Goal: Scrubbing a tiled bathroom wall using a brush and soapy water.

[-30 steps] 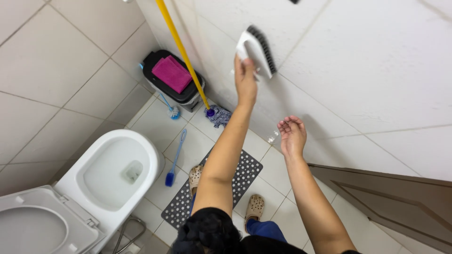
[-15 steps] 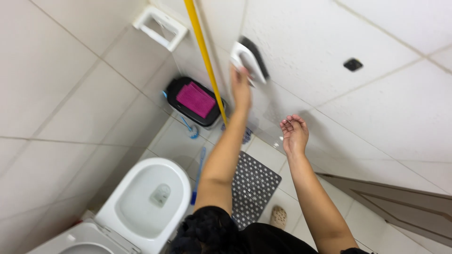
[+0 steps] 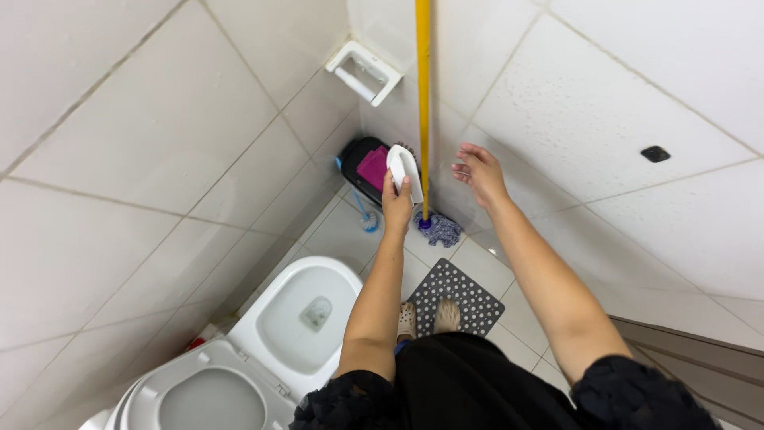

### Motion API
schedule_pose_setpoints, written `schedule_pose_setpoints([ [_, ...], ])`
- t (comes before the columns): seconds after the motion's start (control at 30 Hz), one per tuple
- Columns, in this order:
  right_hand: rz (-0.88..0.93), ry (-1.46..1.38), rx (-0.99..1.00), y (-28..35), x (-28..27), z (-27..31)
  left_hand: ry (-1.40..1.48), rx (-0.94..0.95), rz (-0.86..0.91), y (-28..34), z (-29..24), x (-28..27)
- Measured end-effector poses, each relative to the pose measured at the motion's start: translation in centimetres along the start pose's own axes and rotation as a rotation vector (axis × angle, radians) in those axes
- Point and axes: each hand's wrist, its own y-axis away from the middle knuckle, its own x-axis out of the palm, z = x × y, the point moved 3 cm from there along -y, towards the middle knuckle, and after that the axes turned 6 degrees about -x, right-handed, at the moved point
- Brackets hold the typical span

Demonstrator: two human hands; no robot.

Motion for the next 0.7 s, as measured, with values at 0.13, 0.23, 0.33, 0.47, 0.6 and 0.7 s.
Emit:
schedule_pose_setpoints([
  [0.13, 0.1, 0.257, 0.099, -5.2, 3.5, -1.1, 0.127, 0.1, 0.022, -0.1, -2.3, -2.4],
  [0.23, 0.103, 0.361, 0.009, -9.6, 4.9, -2.7, 0.123, 0.066, 0.005, 1.4, -2.5, -3.8],
  [0.33, 0.052, 0.646, -0.405, -14.5, 7.7, -1.5, 0.121, 0.196, -0.036, 1.9, -5.1, -4.9],
  [0.47, 0.005, 0.615, -0.405, -14.7, 10.8, 1.5, 0.021, 0.149, -0.11, 2.8, -6.2, -5.8],
  [0.6, 0.046, 0.672, -0.311, -15.9, 12.4, 3.0, -0.013, 0.053, -0.182, 1.3, -5.7, -5.0],
  [0.7, 0.07, 0.651, -0.361, -17.4, 11.1, 0.4, -0.035, 0.027, -0.159, 2.0, -5.8, -4.2],
])
